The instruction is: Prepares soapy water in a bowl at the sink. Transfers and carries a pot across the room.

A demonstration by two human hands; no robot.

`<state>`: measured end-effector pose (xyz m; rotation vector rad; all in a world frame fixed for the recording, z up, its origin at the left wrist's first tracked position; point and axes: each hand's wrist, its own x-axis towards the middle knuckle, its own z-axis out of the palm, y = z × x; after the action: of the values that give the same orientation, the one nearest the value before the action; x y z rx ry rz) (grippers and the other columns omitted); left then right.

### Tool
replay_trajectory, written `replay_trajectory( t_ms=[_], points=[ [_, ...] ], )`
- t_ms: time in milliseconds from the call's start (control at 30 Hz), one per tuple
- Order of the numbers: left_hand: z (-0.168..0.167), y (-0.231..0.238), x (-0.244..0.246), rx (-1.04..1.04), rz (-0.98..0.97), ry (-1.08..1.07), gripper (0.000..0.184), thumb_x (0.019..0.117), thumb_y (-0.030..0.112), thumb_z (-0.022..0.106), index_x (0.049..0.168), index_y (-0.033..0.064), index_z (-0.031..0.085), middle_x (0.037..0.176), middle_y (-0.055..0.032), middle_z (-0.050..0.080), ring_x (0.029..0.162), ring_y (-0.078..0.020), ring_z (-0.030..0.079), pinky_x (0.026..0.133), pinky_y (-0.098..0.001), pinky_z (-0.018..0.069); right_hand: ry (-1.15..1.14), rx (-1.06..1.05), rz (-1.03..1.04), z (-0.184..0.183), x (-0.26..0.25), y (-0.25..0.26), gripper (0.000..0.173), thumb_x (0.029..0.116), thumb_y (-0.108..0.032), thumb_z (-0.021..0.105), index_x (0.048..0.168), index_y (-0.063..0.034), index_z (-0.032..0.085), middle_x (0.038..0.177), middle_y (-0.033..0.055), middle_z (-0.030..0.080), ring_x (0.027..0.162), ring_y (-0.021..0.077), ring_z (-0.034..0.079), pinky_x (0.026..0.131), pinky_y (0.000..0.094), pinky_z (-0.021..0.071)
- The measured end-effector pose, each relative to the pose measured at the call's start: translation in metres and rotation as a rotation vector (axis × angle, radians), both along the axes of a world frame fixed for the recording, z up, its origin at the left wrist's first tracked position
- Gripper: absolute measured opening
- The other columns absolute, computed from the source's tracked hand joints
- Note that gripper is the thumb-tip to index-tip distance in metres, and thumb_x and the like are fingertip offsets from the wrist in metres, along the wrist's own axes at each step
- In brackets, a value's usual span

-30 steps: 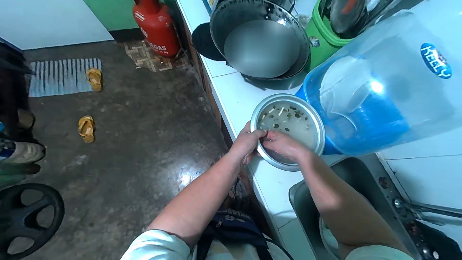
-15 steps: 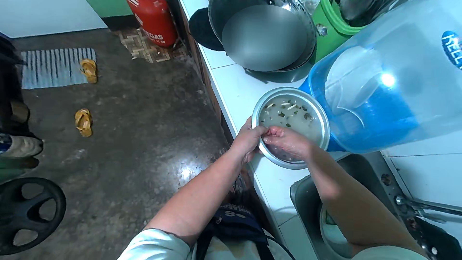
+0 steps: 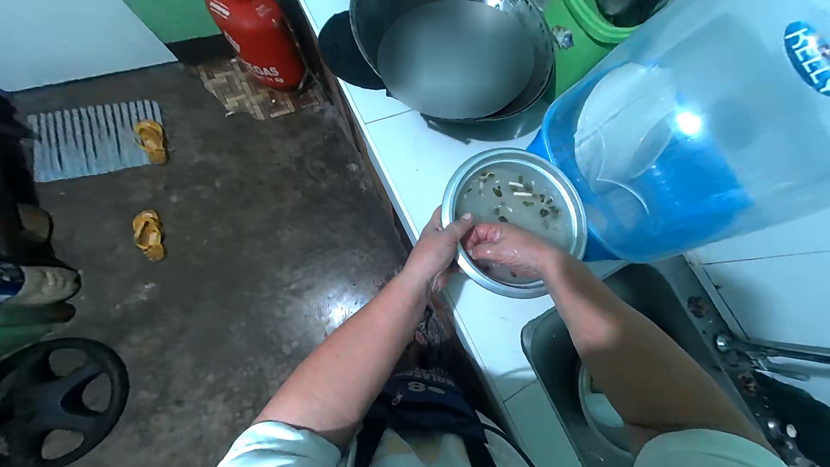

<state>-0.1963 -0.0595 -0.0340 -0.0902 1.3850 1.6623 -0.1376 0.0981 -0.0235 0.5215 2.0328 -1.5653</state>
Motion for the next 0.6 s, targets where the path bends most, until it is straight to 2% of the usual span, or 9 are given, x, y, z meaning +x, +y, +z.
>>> replay_trajectory(
  t_ms=[133,200,300,433,467,533,600],
  points=[
    [0.001,-0.001,-0.001,0.000,-0.003,-0.011,0.047,0.1033,0.044,0.057,0.148,0.0365,0.043,0.115,-0.0124,0.067,0.085,-0.0224,0.067,0.064,-0.0360,0.0553,-0.074,0.156,0.234,0.003,0.002,0.010,0.006,0.0974,-0.005,0.062,0.101,-0.0028,0.067,0.082,0.0058,0.064,0.073,0.0116,0.058,0.069,0.0326,0.0483],
    [0.000,0.001,-0.001,-0.008,0.004,-0.010,0.047,0.1031,0.044,0.057,0.148,0.0371,0.043,0.114,-0.0121,0.068,0.083,-0.0216,0.068,0.060,-0.0340,0.0545,-0.102,0.181,0.298,0.006,0.000,0.012,0.006,0.0986,-0.006,0.062,0.101,-0.0032,0.066,0.080,0.0053,0.062,0.069,0.0111,0.055,0.065,0.0312,0.0470],
    [-0.006,0.003,-0.005,0.045,0.020,-0.053,0.046,0.1051,0.036,0.056,0.149,0.0320,0.042,0.116,-0.0146,0.068,0.089,-0.0265,0.070,0.063,-0.0391,0.0579,-0.165,0.217,0.356,0.011,0.002,0.014,0.006,0.0995,-0.006,0.062,0.101,-0.0026,0.067,0.077,0.0056,0.060,0.065,0.0112,0.054,0.062,0.0302,0.0460],
    [-0.011,0.007,-0.009,0.078,0.048,-0.099,0.048,0.1057,0.031,0.056,0.151,0.0292,0.040,0.117,-0.0179,0.069,0.091,-0.0305,0.072,0.064,-0.0425,0.0607,-0.209,0.314,0.472,0.009,0.008,0.024,0.005,0.0978,-0.005,0.063,0.098,-0.0031,0.067,0.078,0.0060,0.061,0.070,0.0126,0.056,0.066,0.0339,0.0471],
    [-0.010,0.007,-0.009,0.078,0.053,-0.105,0.048,0.1055,0.030,0.057,0.151,0.0288,0.041,0.116,-0.0181,0.069,0.090,-0.0303,0.073,0.064,-0.0425,0.0613,-0.233,0.360,0.524,0.009,0.007,0.026,0.005,0.0975,-0.006,0.064,0.097,-0.0032,0.067,0.080,0.0072,0.062,0.073,0.0145,0.058,0.069,0.0367,0.0480],
    [-0.006,0.004,-0.004,0.028,0.038,-0.077,0.046,0.1040,0.038,0.058,0.147,0.0331,0.043,0.108,-0.0140,0.070,0.079,-0.0232,0.071,0.058,-0.0350,0.0577,-0.276,0.449,0.622,0.004,0.007,0.035,0.007,0.0973,-0.009,0.065,0.096,-0.0036,0.069,0.081,0.0092,0.063,0.076,0.0186,0.059,0.071,0.0421,0.0485],
    [-0.007,-0.002,0.000,0.008,0.007,-0.065,0.047,0.1020,0.047,0.057,0.146,0.0362,0.042,0.105,-0.0123,0.069,0.073,-0.0215,0.068,0.058,-0.0348,0.0548,-0.225,0.540,0.692,-0.010,0.015,0.052,0.009,0.0910,-0.014,0.070,0.085,-0.0072,0.068,0.073,0.0076,0.062,0.072,0.0215,0.060,0.065,0.0470,0.0473]
  ],
)
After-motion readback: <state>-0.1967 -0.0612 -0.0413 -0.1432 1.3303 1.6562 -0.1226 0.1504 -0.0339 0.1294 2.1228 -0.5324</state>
